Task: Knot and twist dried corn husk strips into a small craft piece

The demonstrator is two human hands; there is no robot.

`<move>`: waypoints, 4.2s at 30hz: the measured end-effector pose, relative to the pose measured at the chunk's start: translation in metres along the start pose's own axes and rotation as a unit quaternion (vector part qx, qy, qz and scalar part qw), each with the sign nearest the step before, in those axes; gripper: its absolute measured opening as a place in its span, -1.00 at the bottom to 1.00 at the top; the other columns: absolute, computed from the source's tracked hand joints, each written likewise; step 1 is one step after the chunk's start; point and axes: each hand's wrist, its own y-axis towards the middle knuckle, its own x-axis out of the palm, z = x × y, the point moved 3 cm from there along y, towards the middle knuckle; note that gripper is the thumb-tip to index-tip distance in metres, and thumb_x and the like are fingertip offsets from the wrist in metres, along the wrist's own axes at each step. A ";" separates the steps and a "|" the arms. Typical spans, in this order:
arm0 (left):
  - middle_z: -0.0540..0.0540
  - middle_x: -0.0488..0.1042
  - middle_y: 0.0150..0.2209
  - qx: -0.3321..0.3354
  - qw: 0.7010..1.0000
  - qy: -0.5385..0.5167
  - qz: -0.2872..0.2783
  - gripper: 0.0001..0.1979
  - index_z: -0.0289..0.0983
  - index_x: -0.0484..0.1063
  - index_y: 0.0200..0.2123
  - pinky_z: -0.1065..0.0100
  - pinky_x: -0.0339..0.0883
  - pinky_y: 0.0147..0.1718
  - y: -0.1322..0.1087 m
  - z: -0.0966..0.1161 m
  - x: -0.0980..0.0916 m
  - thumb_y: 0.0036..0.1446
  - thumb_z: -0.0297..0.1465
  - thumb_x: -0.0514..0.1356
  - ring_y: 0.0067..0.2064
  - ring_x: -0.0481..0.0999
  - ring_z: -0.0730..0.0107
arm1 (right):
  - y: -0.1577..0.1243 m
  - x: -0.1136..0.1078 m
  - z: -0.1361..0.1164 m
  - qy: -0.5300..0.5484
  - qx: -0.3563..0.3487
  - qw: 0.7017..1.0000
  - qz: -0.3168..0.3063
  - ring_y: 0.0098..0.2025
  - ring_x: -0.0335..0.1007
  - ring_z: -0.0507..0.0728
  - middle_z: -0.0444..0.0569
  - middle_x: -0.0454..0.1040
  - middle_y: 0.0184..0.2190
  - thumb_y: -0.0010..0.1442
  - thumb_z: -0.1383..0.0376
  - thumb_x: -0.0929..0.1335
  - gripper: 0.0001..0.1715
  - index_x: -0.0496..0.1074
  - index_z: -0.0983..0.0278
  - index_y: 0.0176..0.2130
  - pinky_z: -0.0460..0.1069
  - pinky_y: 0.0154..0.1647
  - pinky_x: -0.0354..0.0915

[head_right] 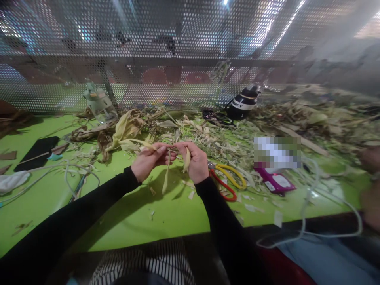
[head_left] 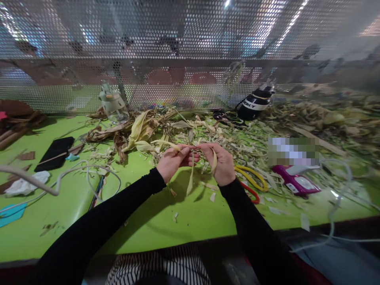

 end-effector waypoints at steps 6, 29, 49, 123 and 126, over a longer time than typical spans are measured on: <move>-0.04 0.49 -0.48 0.008 0.999 0.025 0.019 -0.85 -0.32 0.26 -0.34 0.46 0.41 -0.45 0.003 0.001 -0.005 0.11 -0.37 0.17 -0.47 0.53 0.49 | -0.002 0.002 -0.002 -0.012 -0.023 0.999 -0.031 -0.44 0.39 0.05 -0.11 0.49 -0.45 0.16 0.22 0.34 -0.85 0.47 0.23 -0.31 -0.07 -0.42 0.31; -0.16 0.54 -0.38 -0.087 0.991 -0.041 -0.096 -0.80 -0.38 0.41 -0.30 0.33 0.43 -0.27 -0.002 -0.005 -0.003 0.00 -0.40 0.28 -0.36 0.54 0.43 | -0.003 0.000 -0.005 0.012 0.066 0.997 -0.046 -0.65 0.20 -0.03 -0.21 0.28 -0.64 0.12 0.15 0.34 -0.78 0.32 0.24 -0.44 -0.11 -0.60 0.16; -0.11 0.56 -0.37 -0.040 0.995 -0.009 -0.086 -0.67 -0.35 0.44 -0.28 0.33 0.44 -0.25 0.005 -0.008 -0.010 -0.16 -0.37 0.37 -0.36 0.55 0.44 | -0.004 0.001 -0.005 0.143 0.082 0.985 -0.051 -0.67 0.11 -0.05 -0.27 0.22 -0.68 0.11 0.10 0.36 -0.73 0.33 0.23 -0.27 -0.12 -0.67 0.06; -0.03 0.51 -0.43 0.001 0.999 0.021 -0.047 -0.65 -0.35 0.45 -0.36 0.36 0.42 -0.33 0.010 -0.003 -0.017 -0.23 -0.30 0.40 -0.44 0.50 0.49 | -0.013 0.005 -0.021 -0.036 -0.103 0.994 -0.001 -0.40 0.34 0.03 -0.11 0.39 -0.36 0.04 0.45 0.33 -0.76 0.30 0.21 -0.25 -0.04 -0.38 0.33; -0.01 0.47 -0.43 0.047 0.994 0.077 -0.056 -0.60 -0.33 0.39 -0.23 0.38 0.40 -0.38 0.009 -0.001 -0.016 -0.14 -0.28 0.35 -0.45 0.47 0.51 | -0.014 0.005 -0.024 -0.061 -0.118 0.991 0.026 -0.42 0.34 0.03 -0.11 0.40 -0.36 0.05 0.45 0.34 -0.78 0.30 0.20 -0.27 -0.03 -0.39 0.33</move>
